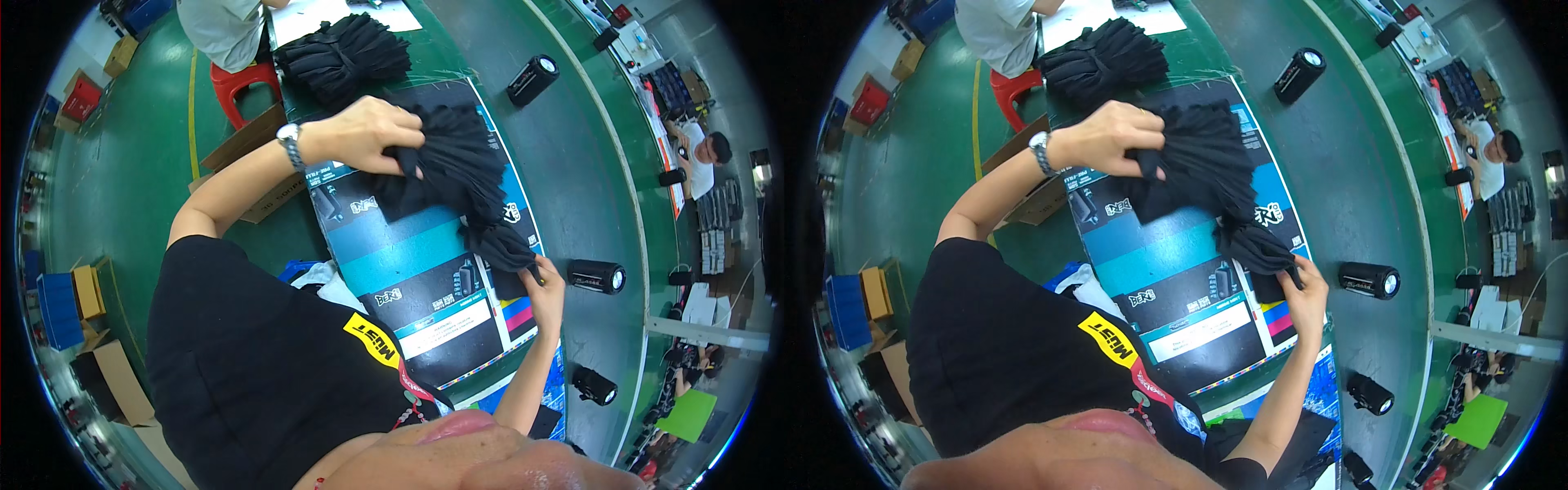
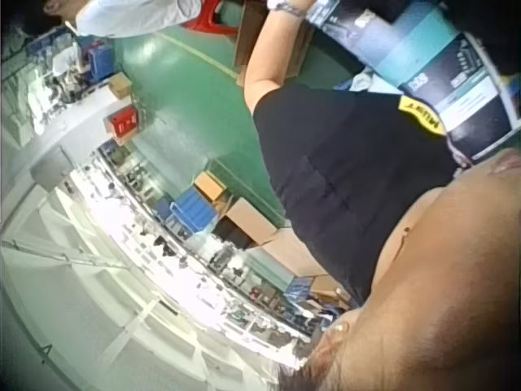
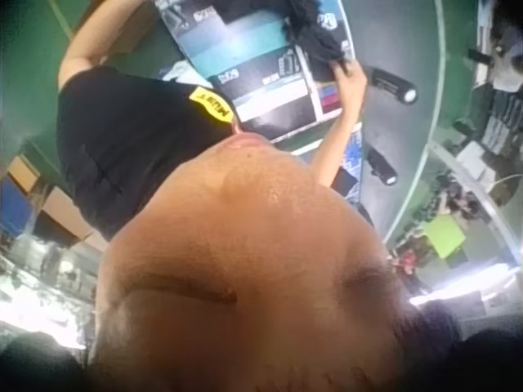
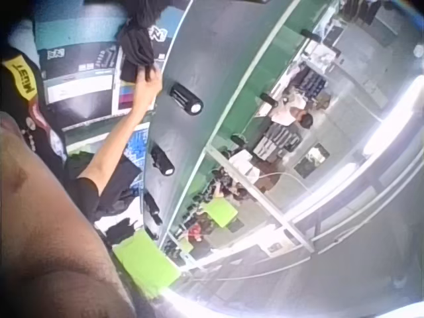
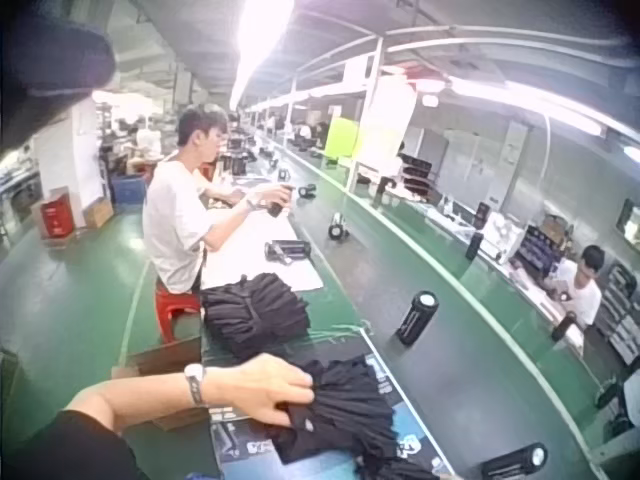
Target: The person fits black fabric covers over cylindrical electronic components by hand and positions them on a workstation table.
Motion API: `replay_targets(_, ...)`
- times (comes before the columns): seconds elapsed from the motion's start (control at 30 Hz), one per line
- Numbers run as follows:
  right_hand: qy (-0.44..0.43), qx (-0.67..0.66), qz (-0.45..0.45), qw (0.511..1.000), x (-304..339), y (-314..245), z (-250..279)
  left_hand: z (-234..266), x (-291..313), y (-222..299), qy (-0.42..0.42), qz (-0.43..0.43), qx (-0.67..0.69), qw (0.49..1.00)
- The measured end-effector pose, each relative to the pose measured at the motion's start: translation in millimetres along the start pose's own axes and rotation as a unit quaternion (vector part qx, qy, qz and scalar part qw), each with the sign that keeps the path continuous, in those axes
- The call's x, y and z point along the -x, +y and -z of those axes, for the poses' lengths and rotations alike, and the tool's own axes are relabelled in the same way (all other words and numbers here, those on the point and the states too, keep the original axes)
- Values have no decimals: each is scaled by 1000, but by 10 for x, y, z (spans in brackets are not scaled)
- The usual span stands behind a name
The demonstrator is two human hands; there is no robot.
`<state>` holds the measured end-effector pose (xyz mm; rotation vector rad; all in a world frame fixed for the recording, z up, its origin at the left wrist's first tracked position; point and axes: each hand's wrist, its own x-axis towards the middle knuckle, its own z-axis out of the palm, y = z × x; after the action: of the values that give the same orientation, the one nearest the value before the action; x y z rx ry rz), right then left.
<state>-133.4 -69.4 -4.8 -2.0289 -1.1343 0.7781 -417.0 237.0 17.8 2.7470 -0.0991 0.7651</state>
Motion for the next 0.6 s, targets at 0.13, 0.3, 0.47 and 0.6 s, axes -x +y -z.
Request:
replay_targets(0.13, 54, -57, 100, 992, 159, -184, -33, 52, -51, -13, 10, 15, -63, 998)
replay_targets(0.3, 20, -285, 58, 956, 280, -337, 75, 72, -415, 305, 7, 49, -131, 990)
replay_targets(0.47, -63, -196, -25, 978, 319, -207, 101, -54, -641, 767, 108, 26, 89, 990)
replay_targets(0.6, 132, -30, -55, 989, 375, 231, -104, -585, -743, 1170, 72, 251, 488, 833)
